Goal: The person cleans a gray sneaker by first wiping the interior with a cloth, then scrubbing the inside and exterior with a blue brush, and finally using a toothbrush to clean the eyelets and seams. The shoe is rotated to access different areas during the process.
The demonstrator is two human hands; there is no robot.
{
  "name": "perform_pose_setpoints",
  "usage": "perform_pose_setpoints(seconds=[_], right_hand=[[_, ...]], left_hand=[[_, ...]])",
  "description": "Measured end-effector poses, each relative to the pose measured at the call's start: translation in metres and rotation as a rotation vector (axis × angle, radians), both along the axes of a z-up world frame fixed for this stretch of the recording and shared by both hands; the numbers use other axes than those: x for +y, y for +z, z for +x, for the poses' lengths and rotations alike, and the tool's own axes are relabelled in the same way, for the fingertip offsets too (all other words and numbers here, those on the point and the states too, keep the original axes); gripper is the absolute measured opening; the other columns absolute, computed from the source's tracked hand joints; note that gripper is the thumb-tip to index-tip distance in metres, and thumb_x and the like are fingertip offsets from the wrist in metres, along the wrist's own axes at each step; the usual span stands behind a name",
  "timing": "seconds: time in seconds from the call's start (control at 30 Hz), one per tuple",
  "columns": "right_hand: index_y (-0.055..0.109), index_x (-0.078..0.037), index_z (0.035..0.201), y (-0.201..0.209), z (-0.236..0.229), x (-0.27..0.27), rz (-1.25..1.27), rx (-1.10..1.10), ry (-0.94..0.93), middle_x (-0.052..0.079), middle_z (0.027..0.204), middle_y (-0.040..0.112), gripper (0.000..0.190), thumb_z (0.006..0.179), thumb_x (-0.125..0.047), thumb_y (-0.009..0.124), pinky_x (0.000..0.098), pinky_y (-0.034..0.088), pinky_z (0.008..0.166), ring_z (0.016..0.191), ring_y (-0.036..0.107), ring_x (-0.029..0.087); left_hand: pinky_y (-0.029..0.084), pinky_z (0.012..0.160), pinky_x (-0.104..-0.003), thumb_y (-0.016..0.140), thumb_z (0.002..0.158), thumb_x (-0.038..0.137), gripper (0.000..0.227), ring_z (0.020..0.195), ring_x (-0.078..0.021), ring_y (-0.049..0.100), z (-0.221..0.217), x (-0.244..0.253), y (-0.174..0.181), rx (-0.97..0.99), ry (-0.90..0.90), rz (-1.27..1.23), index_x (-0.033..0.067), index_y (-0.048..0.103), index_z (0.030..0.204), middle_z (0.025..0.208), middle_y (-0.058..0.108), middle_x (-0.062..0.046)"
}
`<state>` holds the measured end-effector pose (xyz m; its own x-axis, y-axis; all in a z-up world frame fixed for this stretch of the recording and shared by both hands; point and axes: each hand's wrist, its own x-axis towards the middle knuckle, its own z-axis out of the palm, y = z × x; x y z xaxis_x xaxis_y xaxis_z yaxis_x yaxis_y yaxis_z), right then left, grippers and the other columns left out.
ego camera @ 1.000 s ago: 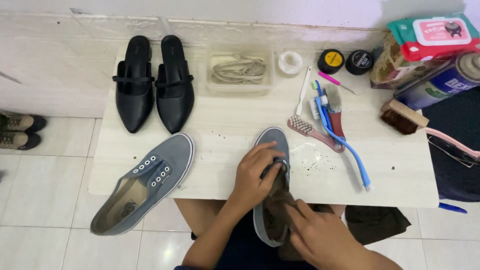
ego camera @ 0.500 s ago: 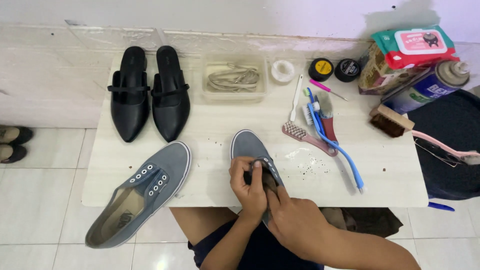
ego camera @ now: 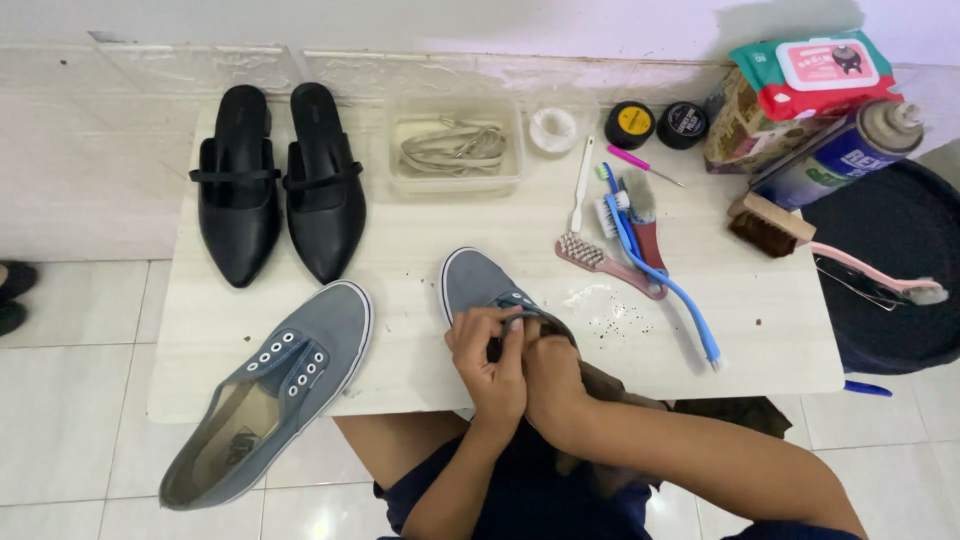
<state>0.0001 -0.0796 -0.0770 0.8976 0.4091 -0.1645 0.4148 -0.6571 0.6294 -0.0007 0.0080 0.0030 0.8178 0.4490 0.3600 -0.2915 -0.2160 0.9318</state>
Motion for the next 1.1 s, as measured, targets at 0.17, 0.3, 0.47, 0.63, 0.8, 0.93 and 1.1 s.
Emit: perform_pose_setpoints(seconds=[0.17, 0.3, 0.47, 0.63, 0.8, 0.93, 1.1], right_hand=[[0.066, -0.009, 0.061, -0.026, 0.042, -0.023, 0.497, 0.318, 0.219, 0.006, 0.055, 0.060, 0.015, 0.075, -0.013, 0.063, 0.0346, 0.044, 0.042, 0.048, 0.059, 0.023], [0.064, -0.008, 0.055, 0.014, 0.051, -0.011, 0.652, 0.319, 0.315, 0.006, 0.049, 0.058, 0.026, 0.080, -0.013, 0.061, 0.0324, 0.041, 0.042, 0.043, 0.055, 0.022], [0.069, -0.006, 0.065, 0.057, 0.045, -0.008, 0.620, 0.361, 0.515, 0.012, 0.064, 0.066, 0.012, 0.075, -0.002, 0.063, 0.0342, 0.044, 0.045, 0.048, 0.060, 0.025], [0.072, -0.002, 0.087, 0.097, 0.021, -0.026, 0.565, 0.461, 0.524, 0.017, 0.092, 0.065, 0.014, 0.077, 0.001, 0.062, 0.0377, 0.048, 0.044, 0.053, 0.064, 0.025], [0.061, -0.008, 0.117, 0.071, -0.025, -0.059, 0.375, 0.433, 0.496, 0.015, 0.103, 0.053, 0.051, 0.070, -0.025, 0.069, 0.0382, 0.046, 0.040, 0.048, 0.057, 0.025], [0.061, -0.015, 0.103, 0.059, -0.027, -0.033, 0.187, 0.411, 0.336, 0.014, 0.094, 0.056, 0.021, 0.086, -0.026, 0.057, 0.0352, 0.043, 0.041, 0.050, 0.057, 0.023], [0.066, -0.013, 0.112, 0.026, 0.003, 0.004, 0.245, 0.119, 0.146, 0.007, 0.098, 0.064, 0.031, 0.083, -0.017, 0.057, 0.0241, 0.043, 0.037, 0.058, 0.063, 0.012]], left_hand=[[0.025, 0.086, -0.036, 0.072, 0.088, 0.015, 0.032, 0.079, -0.0177, 0.055, 0.014, 0.012, -0.007, -0.084, -0.109, 0.103, 0.0156, 0.051, 0.063, 0.070, 0.062, 0.001], [0.021, 0.101, -0.039, 0.070, 0.087, 0.011, 0.032, 0.097, -0.0234, 0.068, 0.023, 0.018, -0.013, -0.179, -0.243, 0.017, 0.0131, 0.049, 0.062, 0.075, 0.071, -0.002], [0.014, 0.112, -0.044, 0.068, 0.088, 0.008, 0.035, 0.100, -0.0298, 0.070, 0.026, 0.020, -0.012, -0.207, -0.230, -0.153, 0.0116, 0.046, 0.061, 0.069, 0.067, -0.006], [0.031, 0.108, -0.046, 0.060, 0.093, 0.004, 0.035, 0.087, -0.0342, 0.071, 0.025, 0.021, -0.020, -0.180, -0.031, -0.317, 0.0085, 0.042, 0.064, 0.065, 0.062, -0.012], [0.016, 0.121, -0.046, 0.054, 0.094, 0.014, 0.028, 0.091, -0.0246, 0.072, 0.026, 0.023, -0.019, -0.047, -0.001, -0.329, 0.0173, 0.036, 0.073, 0.066, 0.052, 0.005], [0.008, 0.124, -0.045, 0.041, 0.100, 0.023, 0.024, 0.096, -0.0220, 0.072, 0.022, 0.018, -0.004, -0.012, -0.107, -0.206, 0.0148, 0.041, 0.078, 0.070, 0.070, -0.005], [0.012, 0.124, -0.044, 0.041, 0.099, 0.018, 0.025, 0.093, -0.0215, 0.073, 0.020, 0.017, -0.010, -0.022, -0.074, -0.158, 0.0107, 0.045, 0.076, 0.069, 0.070, -0.006]])
